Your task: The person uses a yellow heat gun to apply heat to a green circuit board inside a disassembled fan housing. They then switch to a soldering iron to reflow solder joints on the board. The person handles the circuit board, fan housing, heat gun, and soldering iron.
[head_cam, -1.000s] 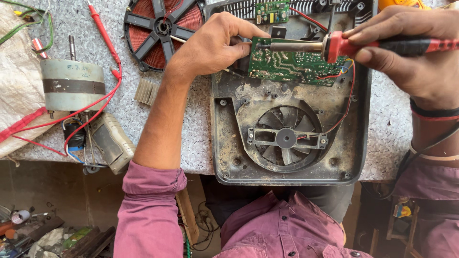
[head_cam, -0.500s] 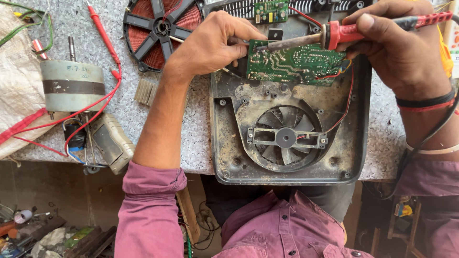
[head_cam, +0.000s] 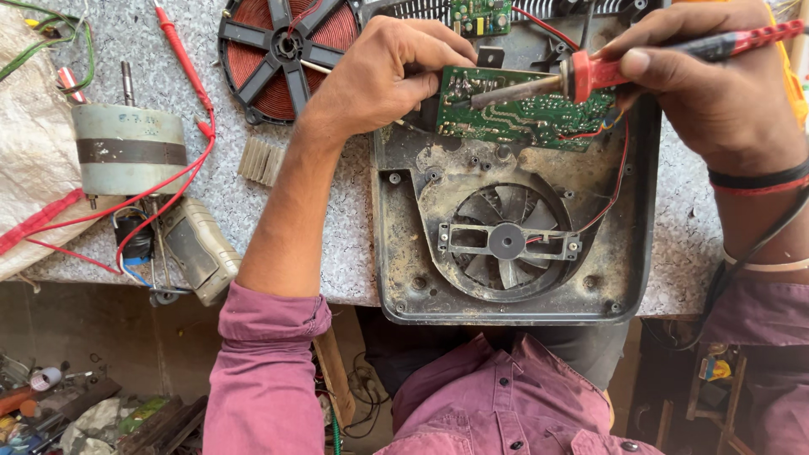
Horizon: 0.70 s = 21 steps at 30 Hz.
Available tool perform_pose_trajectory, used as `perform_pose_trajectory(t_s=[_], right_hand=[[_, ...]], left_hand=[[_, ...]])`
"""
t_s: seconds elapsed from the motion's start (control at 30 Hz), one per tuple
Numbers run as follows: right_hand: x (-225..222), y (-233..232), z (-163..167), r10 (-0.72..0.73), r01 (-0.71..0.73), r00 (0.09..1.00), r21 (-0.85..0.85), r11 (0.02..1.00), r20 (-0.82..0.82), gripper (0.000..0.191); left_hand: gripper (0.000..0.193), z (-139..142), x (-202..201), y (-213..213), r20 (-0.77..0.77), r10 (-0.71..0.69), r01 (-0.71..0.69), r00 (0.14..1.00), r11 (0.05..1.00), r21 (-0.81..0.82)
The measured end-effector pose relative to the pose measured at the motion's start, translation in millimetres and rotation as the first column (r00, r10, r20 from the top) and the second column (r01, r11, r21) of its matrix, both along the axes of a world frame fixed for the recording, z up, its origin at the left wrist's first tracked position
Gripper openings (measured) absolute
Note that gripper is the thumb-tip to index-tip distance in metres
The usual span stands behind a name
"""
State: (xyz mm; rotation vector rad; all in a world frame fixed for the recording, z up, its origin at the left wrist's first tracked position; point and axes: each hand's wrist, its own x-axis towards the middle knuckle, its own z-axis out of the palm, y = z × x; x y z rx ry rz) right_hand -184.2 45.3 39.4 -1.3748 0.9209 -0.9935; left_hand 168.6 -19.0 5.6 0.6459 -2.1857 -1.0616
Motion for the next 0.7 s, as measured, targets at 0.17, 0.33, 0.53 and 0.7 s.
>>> perform_pose_trajectory(t_s=[0.17,0.33,0.53,0.7], right_hand=[[-10,1,-12,-0.079,0.059,0.973,0.095,0.994,0.217,0.014],[-22,-6,-19,-0.08,0.039,0.957,0.148,0.988,0.279,0.022],[-18,3,-19,-0.066,0.07,0.994,-0.043,0.997,0.09,0.015],[-13,12,-4,-0.116,0.08,0.975,-0.183,0.98,-0.191,0.02]], left_hand=[[0.033,0,-1,1,-0.017,0.018,-0.019,1.0,0.999,-0.05],[0.028,5,-2,2,0.011,0.05,-0.048,0.999,0.989,-0.138],[0.024,8,-3,2,0.032,0.062,-0.057,0.998,0.988,-0.143],[0.026,2,-1,-1,0.032,0.032,-0.027,0.999,0.991,-0.132]])
